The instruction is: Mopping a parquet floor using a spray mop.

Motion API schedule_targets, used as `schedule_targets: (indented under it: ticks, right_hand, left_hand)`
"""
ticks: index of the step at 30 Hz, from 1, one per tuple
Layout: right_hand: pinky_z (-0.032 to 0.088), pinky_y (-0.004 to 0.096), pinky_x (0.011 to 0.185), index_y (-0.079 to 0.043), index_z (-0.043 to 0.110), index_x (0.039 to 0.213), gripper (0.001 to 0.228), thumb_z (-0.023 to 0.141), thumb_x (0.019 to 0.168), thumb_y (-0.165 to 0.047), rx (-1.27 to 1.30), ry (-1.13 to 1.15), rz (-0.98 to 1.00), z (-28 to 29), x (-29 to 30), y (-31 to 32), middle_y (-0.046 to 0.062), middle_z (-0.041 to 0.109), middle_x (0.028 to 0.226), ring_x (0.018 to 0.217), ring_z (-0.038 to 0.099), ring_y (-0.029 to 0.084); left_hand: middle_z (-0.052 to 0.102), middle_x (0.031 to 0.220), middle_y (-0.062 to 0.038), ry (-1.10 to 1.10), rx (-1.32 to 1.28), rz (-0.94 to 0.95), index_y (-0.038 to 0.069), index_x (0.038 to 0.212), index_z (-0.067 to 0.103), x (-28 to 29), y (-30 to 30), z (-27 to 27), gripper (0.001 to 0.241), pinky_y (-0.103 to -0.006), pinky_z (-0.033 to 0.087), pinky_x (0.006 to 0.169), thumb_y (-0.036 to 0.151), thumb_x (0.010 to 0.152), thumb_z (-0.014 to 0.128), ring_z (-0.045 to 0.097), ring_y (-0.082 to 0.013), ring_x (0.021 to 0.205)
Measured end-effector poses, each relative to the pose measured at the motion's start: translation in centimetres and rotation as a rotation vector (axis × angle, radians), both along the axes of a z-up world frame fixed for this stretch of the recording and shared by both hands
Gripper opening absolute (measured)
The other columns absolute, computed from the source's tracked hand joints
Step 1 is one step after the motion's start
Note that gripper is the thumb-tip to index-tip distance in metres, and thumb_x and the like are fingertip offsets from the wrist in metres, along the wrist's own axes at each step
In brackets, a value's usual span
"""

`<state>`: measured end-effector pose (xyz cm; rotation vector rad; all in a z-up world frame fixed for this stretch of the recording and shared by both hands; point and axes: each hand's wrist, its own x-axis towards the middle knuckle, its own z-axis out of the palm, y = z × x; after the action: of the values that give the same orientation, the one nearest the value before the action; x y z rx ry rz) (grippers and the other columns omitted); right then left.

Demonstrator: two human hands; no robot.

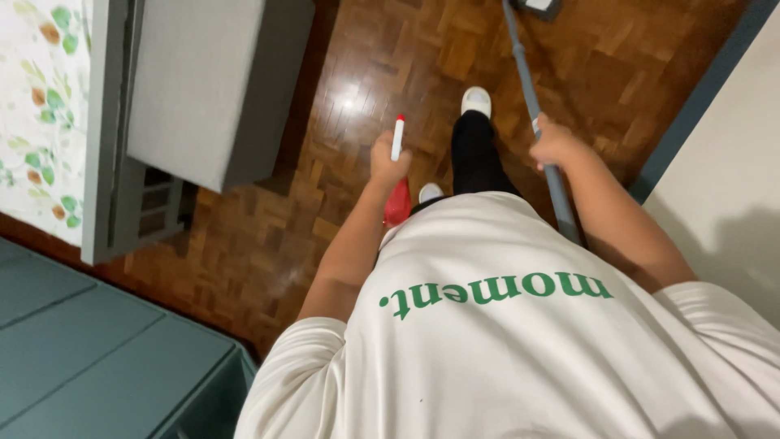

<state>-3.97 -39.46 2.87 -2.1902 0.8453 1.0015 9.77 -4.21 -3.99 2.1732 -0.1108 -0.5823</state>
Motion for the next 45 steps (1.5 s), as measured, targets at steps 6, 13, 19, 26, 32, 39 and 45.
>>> schedule_targets:
  ticks: [6,13,19,26,32,39,45]
  right_hand:
    - [0.060,0.050,0.083,-0.006,0.028,0.165,0.089,0.058,0.081,-0.005,0.000,0.103,0.084,3.9,-8.1,8.7,0.023,0.078,0.084,0.069,0.077,0.036]
    - [0.050,0.055,0.107,-0.018,0.023,0.167,0.091,0.063,0.085,-0.029,-0.026,0.224,0.295,5.5,-16.1,11.0,0.032,0.063,0.140,0.132,0.060,0.042]
    - [0.042,0.057,0.115,-0.020,0.020,0.166,0.088,0.062,0.091,-0.039,0.055,0.334,0.334,10.5,-17.3,11.8,0.034,0.051,0.152,0.142,0.049,0.045]
    - [0.045,0.060,0.111,-0.025,0.019,0.166,0.081,0.057,0.096,-0.035,0.053,0.349,0.395,9.7,-15.0,11.8,0.033,0.052,0.151,0.142,0.049,0.044]
    - [0.052,0.053,0.100,-0.026,0.025,0.165,0.080,0.057,0.092,-0.028,-0.003,0.240,0.378,7.6,-11.5,13.0,0.021,0.069,0.112,0.116,0.066,0.036]
    - [0.053,0.058,0.100,-0.018,0.029,0.163,0.095,0.069,0.078,-0.009,-0.034,0.093,0.438,3.4,-4.9,14.5,0.037,0.066,0.126,0.125,0.062,0.048]
    - [0.053,0.053,0.087,-0.015,0.028,0.161,0.112,0.077,0.065,0.015,-0.089,-0.005,0.440,-1.3,5.8,18.7,0.025,0.064,0.130,0.112,0.063,0.048]
  left_hand:
    - [0.070,0.092,-0.013,0.139,0.324,0.041,0.014,0.099,0.067,-4.6,7.6,-1.4,0.025,-0.0494,0.058,0.081,0.025,0.077,0.067,0.072,-0.0350,0.096]
    - [0.067,0.101,-0.011,0.165,0.277,0.099,0.015,0.102,0.062,-10.5,13.6,-4.9,0.026,-0.0480,0.057,0.084,0.025,0.078,0.068,0.070,-0.0350,0.103]
    - [0.067,0.098,-0.014,0.225,0.387,0.130,0.010,0.102,0.063,-12.9,11.7,0.0,0.026,-0.0488,0.058,0.085,0.024,0.081,0.066,0.071,-0.0350,0.102]
    - [0.061,0.102,-0.025,0.132,0.150,0.152,0.000,0.103,0.058,-15.0,9.6,2.9,0.024,-0.0539,0.052,0.092,0.011,0.082,0.061,0.063,-0.0434,0.108]
    - [0.066,0.098,-0.015,0.189,0.285,0.223,0.007,0.097,0.060,-15.9,9.1,4.0,0.019,-0.0511,0.056,0.090,0.016,0.081,0.063,0.069,-0.0373,0.104]
    - [0.061,0.107,-0.024,0.114,0.070,0.234,0.007,0.115,0.061,-17.1,12.1,4.1,0.036,-0.0523,0.052,0.097,0.010,0.080,0.063,0.062,-0.0441,0.113]
    - [0.066,0.110,-0.015,-0.241,-0.071,0.273,0.006,0.123,0.062,-18.3,13.1,3.9,0.049,-0.0358,0.053,0.087,0.005,0.074,0.064,0.064,-0.0320,0.097]
